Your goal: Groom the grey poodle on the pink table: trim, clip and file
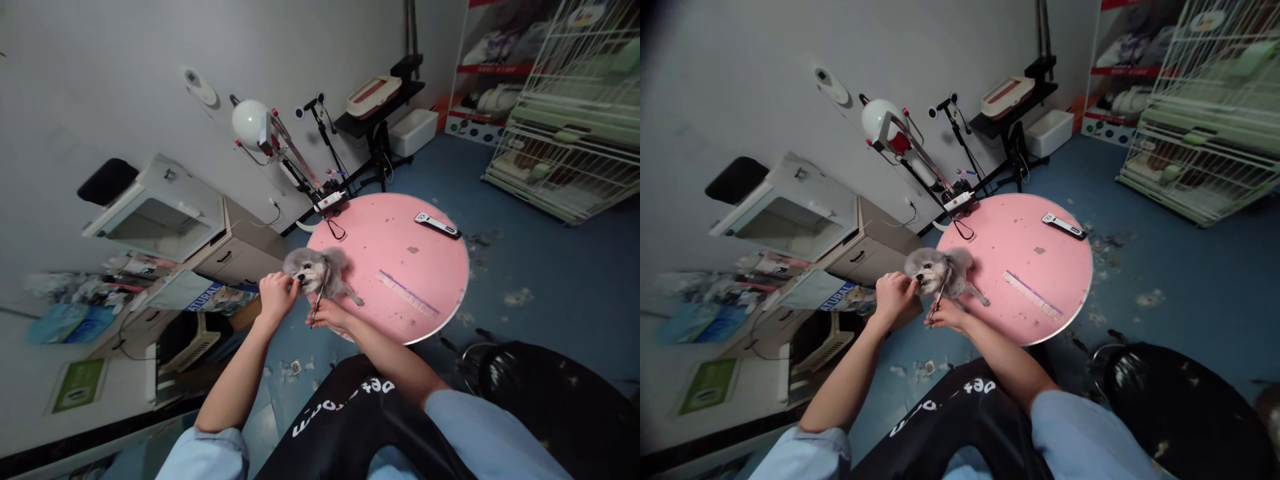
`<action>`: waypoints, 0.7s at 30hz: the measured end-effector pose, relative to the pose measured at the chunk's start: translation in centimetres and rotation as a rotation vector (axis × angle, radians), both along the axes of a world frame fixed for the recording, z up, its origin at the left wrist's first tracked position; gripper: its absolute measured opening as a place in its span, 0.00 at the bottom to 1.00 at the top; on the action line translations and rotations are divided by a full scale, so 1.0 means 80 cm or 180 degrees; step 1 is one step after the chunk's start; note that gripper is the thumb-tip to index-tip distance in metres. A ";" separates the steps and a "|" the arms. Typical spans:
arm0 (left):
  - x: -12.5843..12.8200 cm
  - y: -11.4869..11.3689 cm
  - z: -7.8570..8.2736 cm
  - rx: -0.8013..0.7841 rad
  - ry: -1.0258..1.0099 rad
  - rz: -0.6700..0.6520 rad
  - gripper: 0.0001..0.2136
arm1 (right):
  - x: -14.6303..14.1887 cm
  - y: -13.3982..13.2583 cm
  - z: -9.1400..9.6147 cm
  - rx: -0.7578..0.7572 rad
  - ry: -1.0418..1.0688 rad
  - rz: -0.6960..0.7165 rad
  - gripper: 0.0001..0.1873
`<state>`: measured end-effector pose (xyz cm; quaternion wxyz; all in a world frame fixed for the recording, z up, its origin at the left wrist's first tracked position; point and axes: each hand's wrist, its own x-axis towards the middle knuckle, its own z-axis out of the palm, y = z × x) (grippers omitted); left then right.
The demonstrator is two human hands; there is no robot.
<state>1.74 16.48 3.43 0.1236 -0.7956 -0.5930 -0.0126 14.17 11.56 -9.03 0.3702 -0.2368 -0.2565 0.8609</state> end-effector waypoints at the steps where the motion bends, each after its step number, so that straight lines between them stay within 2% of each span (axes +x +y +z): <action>1: 0.000 -0.001 -0.001 -0.0016 -0.0001 -0.0017 0.15 | 0.002 0.000 -0.001 -0.0023 -0.0009 -0.0011 0.20; 5: 0.001 -0.008 -0.006 -0.0055 0.0007 -0.0048 0.15 | 0.013 0.001 -0.013 -0.0039 -0.0074 -0.0045 0.18; 11: -0.004 -0.012 -0.002 0.0030 -0.0059 0.0016 0.15 | 0.018 0.005 -0.038 0.0174 -0.0340 0.0198 0.18; 16: -0.007 -0.014 -0.001 0.0103 -0.0148 0.0039 0.15 | 0.015 0.004 -0.041 0.0224 -0.0603 0.0118 0.19; 21: -0.007 -0.015 0.000 0.0060 -0.0237 0.0036 0.15 | 0.011 0.002 -0.041 0.0382 -0.0668 -0.0090 0.17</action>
